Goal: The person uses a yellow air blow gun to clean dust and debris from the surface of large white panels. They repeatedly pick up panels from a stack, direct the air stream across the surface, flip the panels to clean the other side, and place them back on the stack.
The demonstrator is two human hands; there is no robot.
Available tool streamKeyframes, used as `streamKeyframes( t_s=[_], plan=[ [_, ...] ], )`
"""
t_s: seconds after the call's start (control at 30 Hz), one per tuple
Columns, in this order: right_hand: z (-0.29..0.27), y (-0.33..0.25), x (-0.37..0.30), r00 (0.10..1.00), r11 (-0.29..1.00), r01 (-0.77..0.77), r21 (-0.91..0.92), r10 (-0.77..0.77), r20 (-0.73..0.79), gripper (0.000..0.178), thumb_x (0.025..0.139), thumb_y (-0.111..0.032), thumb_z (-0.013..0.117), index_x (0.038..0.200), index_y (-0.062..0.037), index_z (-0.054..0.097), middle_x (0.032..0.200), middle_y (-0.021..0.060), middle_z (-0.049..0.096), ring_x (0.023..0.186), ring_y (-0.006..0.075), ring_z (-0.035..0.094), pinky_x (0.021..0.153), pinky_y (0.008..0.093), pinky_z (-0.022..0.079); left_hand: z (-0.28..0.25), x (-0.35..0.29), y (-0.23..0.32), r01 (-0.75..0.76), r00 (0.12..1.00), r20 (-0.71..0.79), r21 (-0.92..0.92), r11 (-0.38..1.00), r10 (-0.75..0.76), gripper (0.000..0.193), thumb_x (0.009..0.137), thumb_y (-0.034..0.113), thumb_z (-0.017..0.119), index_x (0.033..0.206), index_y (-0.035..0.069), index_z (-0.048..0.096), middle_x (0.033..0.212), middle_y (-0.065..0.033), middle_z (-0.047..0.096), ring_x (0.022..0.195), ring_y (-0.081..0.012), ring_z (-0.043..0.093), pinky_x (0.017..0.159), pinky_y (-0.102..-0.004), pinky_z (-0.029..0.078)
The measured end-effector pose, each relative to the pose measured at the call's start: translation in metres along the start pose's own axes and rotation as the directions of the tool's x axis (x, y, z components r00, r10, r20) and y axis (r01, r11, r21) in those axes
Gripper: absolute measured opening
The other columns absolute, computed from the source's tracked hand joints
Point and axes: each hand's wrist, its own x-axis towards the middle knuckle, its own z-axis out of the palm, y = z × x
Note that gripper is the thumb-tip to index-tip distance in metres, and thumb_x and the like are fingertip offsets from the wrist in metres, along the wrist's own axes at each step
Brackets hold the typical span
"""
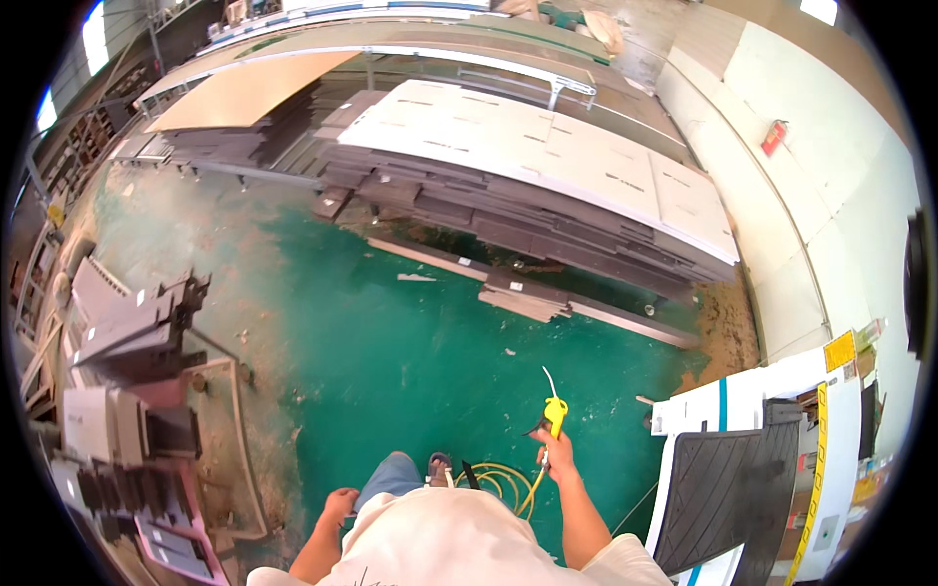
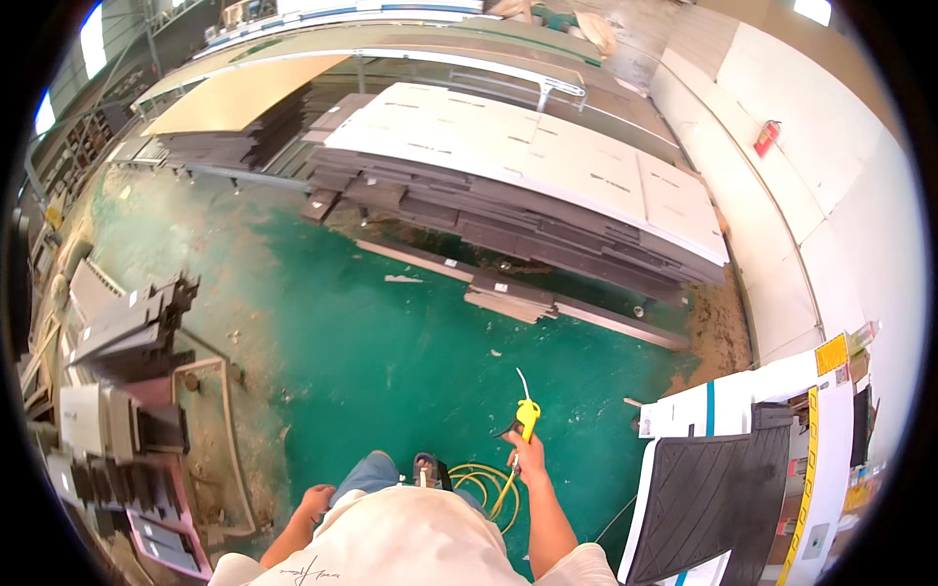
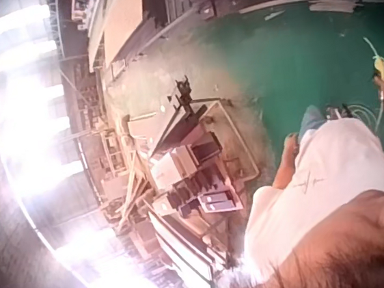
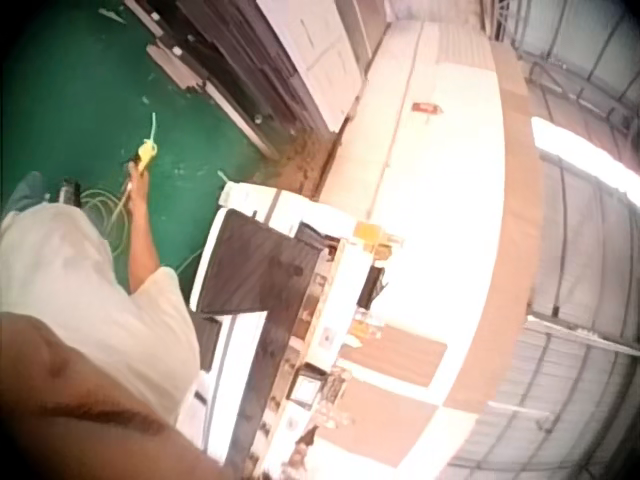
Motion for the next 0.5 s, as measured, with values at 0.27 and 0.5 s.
streamKeyframes(
  t_s=[0.27, 0.5],
  plan=[
    [0.043, -0.125, 0.098, 0.979, 0.750, -0.087, 0.656, -0.056, 0.194, 0.040, 0.102, -0.026, 0.052, 0.141, -0.0176, 0.048, 0.135, 0.0208, 0.063, 0.048, 0.0118, 0.046, 0.049, 0.0267, 0.037, -0.016, 0.195, 0.183, 0.153, 0.987, 0.037, 0.061, 0.986, -0.155, 0.029, 0.098, 0.017, 0.059, 0.122, 0.003, 0.064, 0.112, -0.0146, 0.071, 0.084, -0.0308, 0.072, 0.067, -0.0453, 0.059],
    [0.001, -0.209, 0.142, 0.978, 0.642, 0.208, 0.738, -0.120, -0.171, 0.040, 0.108, -0.046, 0.044, 0.141, -0.0231, 0.049, 0.132, 0.0195, 0.063, 0.049, 0.0115, 0.042, 0.047, 0.0250, 0.035, 0.086, 0.374, 0.409, -0.446, 0.871, 0.488, 0.834, 0.323, -0.058, 0.018, 0.084, 0.015, 0.062, 0.068, 0.012, 0.071, 0.062, -0.0103, 0.066, 0.052, -0.0241, 0.065, 0.048, -0.0408, 0.051]
  ],
)
